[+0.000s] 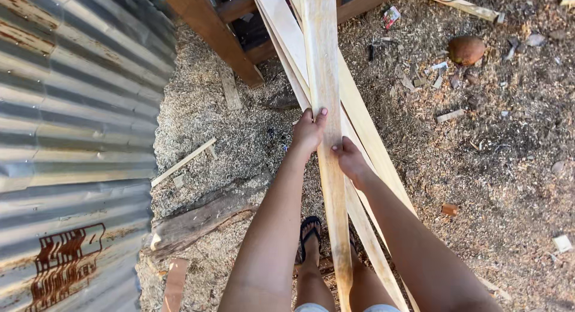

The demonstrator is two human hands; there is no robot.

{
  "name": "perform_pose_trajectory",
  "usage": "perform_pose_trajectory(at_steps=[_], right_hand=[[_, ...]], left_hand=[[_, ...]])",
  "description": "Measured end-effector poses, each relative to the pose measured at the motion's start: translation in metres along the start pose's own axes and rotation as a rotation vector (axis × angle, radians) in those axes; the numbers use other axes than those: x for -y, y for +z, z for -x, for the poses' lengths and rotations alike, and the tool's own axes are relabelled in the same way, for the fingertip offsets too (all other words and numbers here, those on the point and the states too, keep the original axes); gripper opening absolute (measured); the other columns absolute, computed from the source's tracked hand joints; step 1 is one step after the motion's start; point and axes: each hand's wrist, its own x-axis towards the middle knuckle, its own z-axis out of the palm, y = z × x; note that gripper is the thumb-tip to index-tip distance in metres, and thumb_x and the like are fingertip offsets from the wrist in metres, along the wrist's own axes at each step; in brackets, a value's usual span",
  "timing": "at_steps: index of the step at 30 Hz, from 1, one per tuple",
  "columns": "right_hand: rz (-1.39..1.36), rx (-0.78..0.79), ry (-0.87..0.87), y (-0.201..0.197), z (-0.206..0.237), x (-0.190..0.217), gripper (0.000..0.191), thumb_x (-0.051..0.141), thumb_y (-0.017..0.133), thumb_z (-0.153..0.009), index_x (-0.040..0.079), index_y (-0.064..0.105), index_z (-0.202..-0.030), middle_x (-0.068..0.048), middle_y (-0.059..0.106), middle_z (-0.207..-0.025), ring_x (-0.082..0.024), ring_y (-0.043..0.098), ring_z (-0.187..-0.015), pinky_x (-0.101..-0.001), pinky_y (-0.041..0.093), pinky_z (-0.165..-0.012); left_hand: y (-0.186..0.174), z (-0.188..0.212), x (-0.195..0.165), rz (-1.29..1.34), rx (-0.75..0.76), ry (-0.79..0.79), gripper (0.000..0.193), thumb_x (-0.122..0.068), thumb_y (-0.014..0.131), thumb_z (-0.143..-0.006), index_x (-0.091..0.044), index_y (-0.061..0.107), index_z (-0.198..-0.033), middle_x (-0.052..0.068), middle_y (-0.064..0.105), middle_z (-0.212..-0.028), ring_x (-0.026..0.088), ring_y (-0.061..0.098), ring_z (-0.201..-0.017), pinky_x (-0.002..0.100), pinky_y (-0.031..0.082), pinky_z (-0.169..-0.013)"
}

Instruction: The person gathers thin wooden strips from the ground and stacks them one at a time onto a growing pile beside a stack of lumber, occasionally picking up short offcut pieces and placing them with the stack. The strips are handled by hand with no tools.

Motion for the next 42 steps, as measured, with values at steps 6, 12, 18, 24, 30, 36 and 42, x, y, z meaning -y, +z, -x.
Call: perform_pose_trajectory(at_steps=[6,12,18,24,30,36,42], right_hand=[[0.615,-0.034,-0.175,0.007,-0.006,0.005,0.136,0.06,0.094,-0.066,-0.014,0.015,-0.147,-0.035,0.049,-0.139,-0.041,0.05,-0.133,-0.0402,0.043,-0.11],[0.654,-0.146,-0.069,0.012,-0.018,0.014,0.108,0.05,0.092,-0.064,-0.006,0.031,-0.132,-0.029,0.068,-0.119,-0.041,0.069,-0.112,-0.0432,0.056,-0.094],[0.724,-0.169,-0.121,-0.011,-0.029,0.021,0.092,0.042,0.092,-0.069,-0.003,0.031,-0.123,-0.03,0.068,-0.112,-0.043,0.069,-0.109,-0.0447,0.055,-0.092],[0.791,-0.26,-0.162,-0.032,-0.039,0.041,0.09,0.04,0.094,-0.067,-0.002,0.04,-0.125,-0.028,0.069,-0.11,-0.043,0.069,-0.105,-0.0462,0.056,-0.091],[0.642,-0.512,-0.437,-0.036,-0.04,0.057,0.058,0.016,0.074,-0.086,0.006,0.055,-0.14,-0.022,0.069,-0.127,-0.037,0.069,-0.116,-0.0451,0.055,-0.103],[0.744,-0.421,-0.54,-0.024,-0.017,0.104,0.068,0.014,0.074,-0.085,0.007,0.047,-0.147,-0.023,0.052,-0.145,-0.044,0.059,-0.122,-0.0476,0.05,-0.101],[0.926,-0.404,-0.805,-0.007,0.013,0.143,0.08,0.013,0.075,-0.083,0.007,0.038,-0.153,-0.022,0.043,-0.154,-0.045,0.036,-0.145,-0.0522,0.033,-0.116]], left_hand=[[0.003,-0.013,0.007,0.003,-0.022,0.08,0.05,-0.048,0.052,-0.1,-0.008,0.06,-0.128,0.02,0.072,-0.118,0.04,0.07,-0.109,0.049,0.055,-0.09],[0.002,-0.024,0.001,-0.044,0.006,0.053,0.047,-0.046,0.051,-0.104,-0.007,0.057,-0.131,0.022,0.072,-0.116,0.043,0.07,-0.105,0.051,0.055,-0.088],[-0.002,-0.023,-0.032,0.223,0.12,-0.155,0.047,-0.044,0.047,-0.1,-0.009,0.055,-0.13,0.014,0.069,-0.104,0.03,0.072,-0.084,0.044,0.062,-0.054],[0.006,-0.045,-0.052,0.161,0.066,-0.061,0.047,-0.034,0.048,-0.108,0.001,0.045,-0.138,0.026,0.063,-0.13,0.039,0.066,-0.113,0.047,0.056,-0.091],[-0.006,-0.05,-0.054,0.042,0.049,0.272,0.06,-0.024,0.052,-0.102,-0.011,0.033,-0.158,0.02,0.034,-0.164,0.035,0.032,-0.152,0.043,0.031,-0.122],[-0.044,-0.034,-0.056,-0.314,-0.06,0.339,0.065,-0.034,0.058,-0.1,-0.021,0.032,-0.158,0.01,0.018,-0.17,0.036,0.017,-0.156,0.068,0.019,-0.116],[-0.084,0.0,-0.057,-0.455,-0.265,0.425,0.069,-0.037,0.061,-0.1,-0.021,0.031,-0.16,0.01,0.016,-0.172,0.038,0.014,-0.158,0.075,0.017,-0.116]])
